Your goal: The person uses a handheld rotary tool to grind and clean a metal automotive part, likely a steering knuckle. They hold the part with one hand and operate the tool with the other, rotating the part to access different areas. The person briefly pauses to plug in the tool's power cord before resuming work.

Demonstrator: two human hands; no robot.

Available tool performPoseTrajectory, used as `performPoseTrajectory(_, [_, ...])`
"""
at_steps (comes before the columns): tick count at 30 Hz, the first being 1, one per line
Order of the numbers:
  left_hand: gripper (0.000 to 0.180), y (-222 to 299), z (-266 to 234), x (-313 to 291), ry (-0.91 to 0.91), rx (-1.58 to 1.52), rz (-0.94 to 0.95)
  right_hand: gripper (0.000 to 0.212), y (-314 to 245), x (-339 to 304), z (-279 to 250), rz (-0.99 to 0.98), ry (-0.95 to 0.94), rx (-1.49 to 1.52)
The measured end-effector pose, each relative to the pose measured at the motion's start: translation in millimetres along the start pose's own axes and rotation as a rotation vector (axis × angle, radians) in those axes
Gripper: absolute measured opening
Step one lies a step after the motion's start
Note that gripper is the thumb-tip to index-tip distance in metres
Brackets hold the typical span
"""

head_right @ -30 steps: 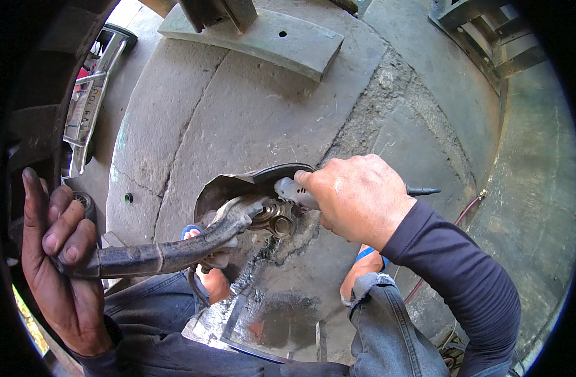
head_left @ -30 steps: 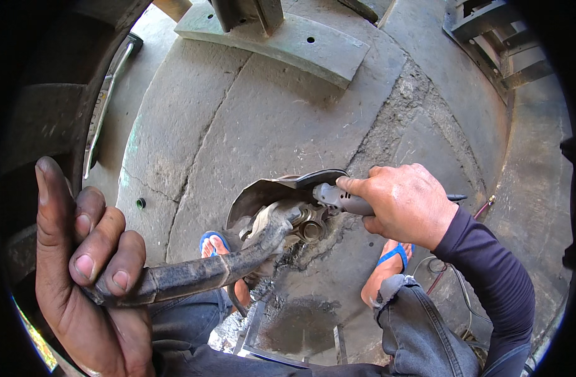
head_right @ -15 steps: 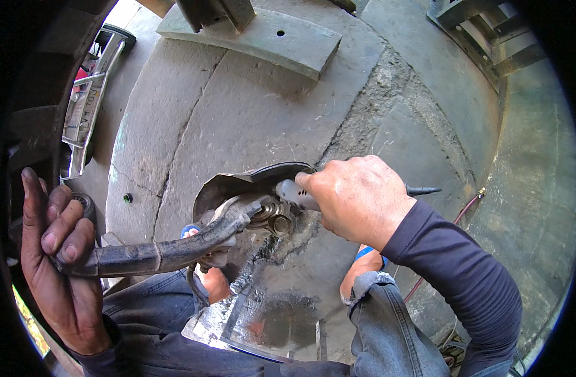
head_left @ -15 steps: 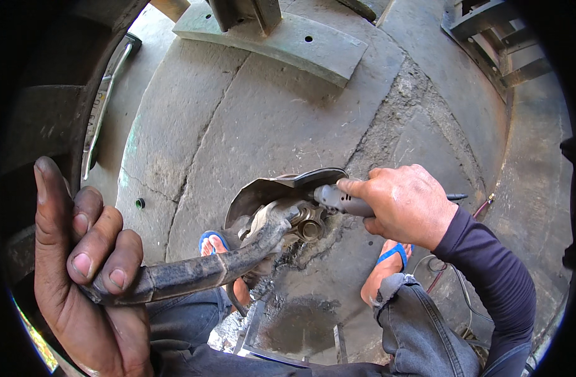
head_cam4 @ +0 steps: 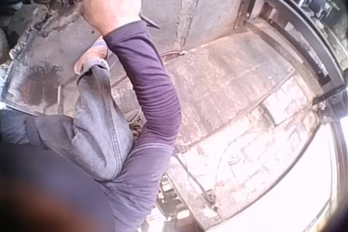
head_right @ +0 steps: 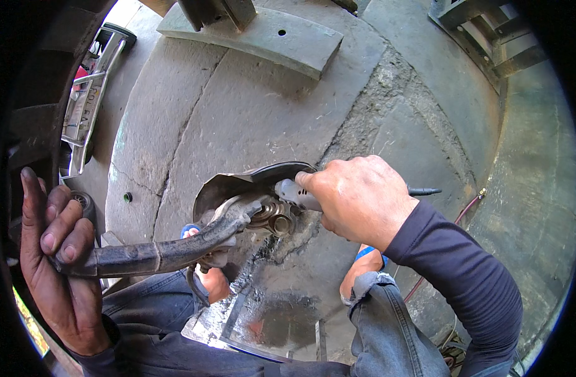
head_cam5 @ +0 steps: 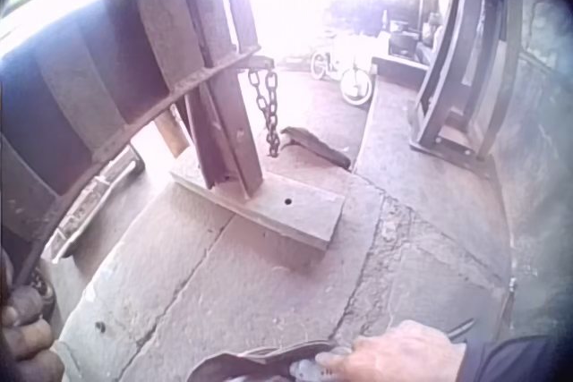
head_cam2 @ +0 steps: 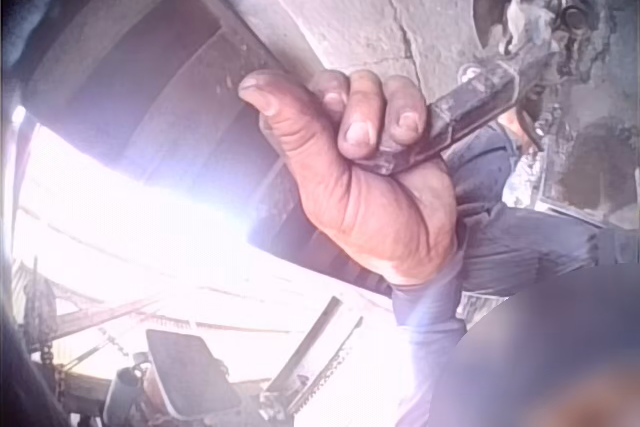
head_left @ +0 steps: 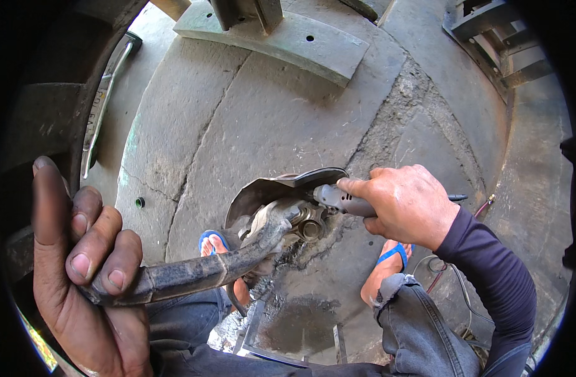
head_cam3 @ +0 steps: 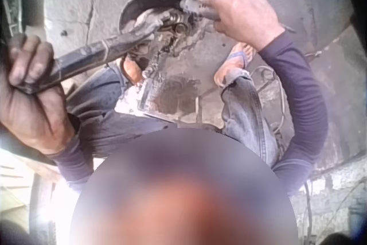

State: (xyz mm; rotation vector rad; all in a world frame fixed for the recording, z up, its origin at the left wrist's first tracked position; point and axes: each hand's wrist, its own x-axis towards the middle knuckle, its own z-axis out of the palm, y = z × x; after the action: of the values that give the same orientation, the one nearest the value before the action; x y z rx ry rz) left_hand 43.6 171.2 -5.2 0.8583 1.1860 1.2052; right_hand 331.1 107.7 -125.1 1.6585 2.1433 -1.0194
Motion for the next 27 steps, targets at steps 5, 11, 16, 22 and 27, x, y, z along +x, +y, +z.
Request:
performPoseTrajectory(5, [0.039, -0.1, -0.3, 0.3, 0.001, 0.010, 0.011, 0.071, -0.7, -0.8, 2.0, -0.017, 0.000, 0.003])
performPoseTrajectory(11, [0.040, -0.3, -3.5, 0.4, -0.012, 0.018, 0.013, 0.072, -0.4, -0.7, 1.3, 0.018, 0.007, -0.010])
performPoseTrajectory(16, [0.040, -0.1, -5.8, 1.6, -0.034, 0.013, 0.009, 0.072, -0.2, -1.5, 1.8, -0.004, 0.020, 0.014])
performPoseTrajectory(22, [0.040, 0.1, -4.1, 1.3, -0.026, 0.001, 0.000, 0.073, -0.6, -1.3, 2.8, -0.033, 0.037, 0.030])
performPoseTrajectory(27, [0.038, 0.8, -2.5, 1.9, -0.017, -0.034, -0.018, 0.071, -0.5, -0.8, 0.0, -0.015, 0.008, -0.003])
